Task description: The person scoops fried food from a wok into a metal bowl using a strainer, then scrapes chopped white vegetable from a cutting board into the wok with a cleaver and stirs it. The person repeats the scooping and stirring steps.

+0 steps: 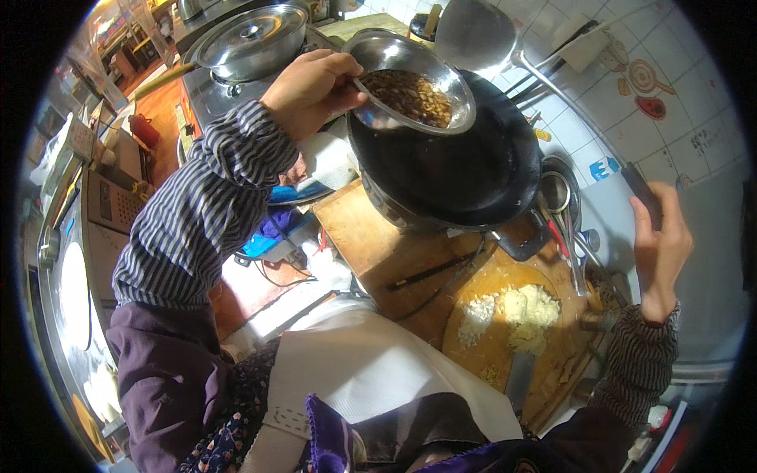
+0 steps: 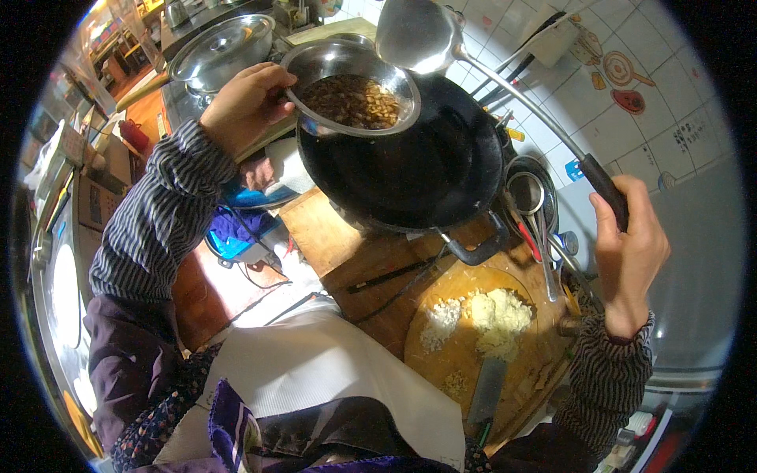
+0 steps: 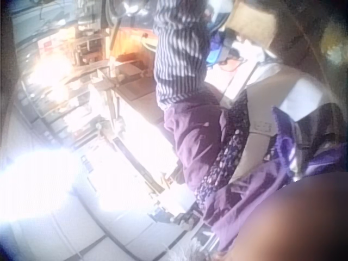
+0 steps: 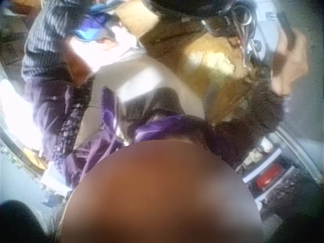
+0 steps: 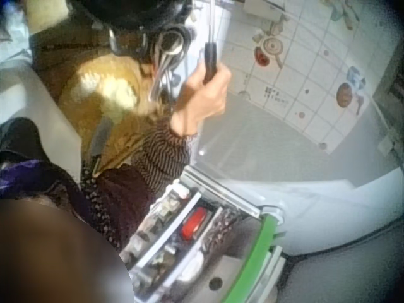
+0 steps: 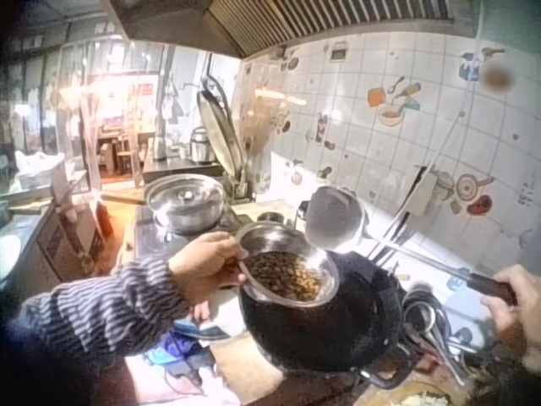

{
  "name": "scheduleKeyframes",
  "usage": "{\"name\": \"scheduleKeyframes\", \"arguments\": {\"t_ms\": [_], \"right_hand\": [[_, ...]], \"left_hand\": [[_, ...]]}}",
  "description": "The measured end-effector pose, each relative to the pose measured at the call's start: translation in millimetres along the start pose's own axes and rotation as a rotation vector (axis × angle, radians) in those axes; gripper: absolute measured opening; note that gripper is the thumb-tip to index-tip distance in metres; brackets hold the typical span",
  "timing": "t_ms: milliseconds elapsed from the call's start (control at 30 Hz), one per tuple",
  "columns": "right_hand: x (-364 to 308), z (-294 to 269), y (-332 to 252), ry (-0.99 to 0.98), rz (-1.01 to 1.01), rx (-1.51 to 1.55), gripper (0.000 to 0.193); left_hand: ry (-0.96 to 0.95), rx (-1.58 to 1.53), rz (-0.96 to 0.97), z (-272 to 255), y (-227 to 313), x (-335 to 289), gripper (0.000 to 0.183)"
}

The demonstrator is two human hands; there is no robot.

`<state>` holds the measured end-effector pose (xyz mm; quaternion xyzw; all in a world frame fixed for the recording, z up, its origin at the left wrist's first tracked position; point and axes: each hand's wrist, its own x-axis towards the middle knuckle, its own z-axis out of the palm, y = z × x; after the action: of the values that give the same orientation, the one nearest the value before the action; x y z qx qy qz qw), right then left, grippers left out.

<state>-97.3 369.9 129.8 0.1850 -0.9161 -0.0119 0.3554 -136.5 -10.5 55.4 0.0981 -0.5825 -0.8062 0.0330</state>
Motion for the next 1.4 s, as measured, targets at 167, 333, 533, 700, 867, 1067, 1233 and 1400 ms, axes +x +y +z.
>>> {"name": "scheduleKeyframes", "arguments": {"t_ms": [167, 333, 533, 700, 867, 1067, 1233, 1400], "right_hand": [[-5.1, 8.7, 21.6, -0.222, 0.293, 0.444, 0.011], [-5.7, 19.5, 42.8, -0.530, 0.402, 0.331, 0.014], [-12.0, 58.9, 40.4, -0.670, 0.266, 0.417, 0.025], [-13.6, 93.1, 53.1, -0.713, 0.167, 0.488, 0.023], [-1.9, 110.6, 41.0, -0.854, 0.220, 0.429, 0.020], [1.2, 111.6, 54.6, -0.943, 0.229, 0.547, 0.015], [6.8, 99.2, 45.7, -0.782, 0.118, 0.374, 0.020], [19.9, 61.2, 38.9, -0.816, 0.225, 0.384, 0.016]], "left_hand": [[0.036, -0.022, 0.018, -5.6, 2.0, -2.7, 0.006], [0.012, -0.002, 0.030, -14.1, 6.4, -6.5, 0.007], [-0.059, -0.008, -0.001, -36.9, 4.6, 3.2, 0.008], [-0.282, 0.338, 0.361, -59.3, -9.1, 14.2, 0.010], [-0.070, 0.010, 0.050, -60.5, 4.6, 21.4, 0.008], [-0.159, -0.005, 0.130, -62.9, -2.9, 12.4, 0.007], [-0.045, -0.022, 0.025, -48.5, 2.1, 4.2, 0.008], [0.007, -0.024, -0.003, -39.5, 10.0, -5.2, 0.008]]}}
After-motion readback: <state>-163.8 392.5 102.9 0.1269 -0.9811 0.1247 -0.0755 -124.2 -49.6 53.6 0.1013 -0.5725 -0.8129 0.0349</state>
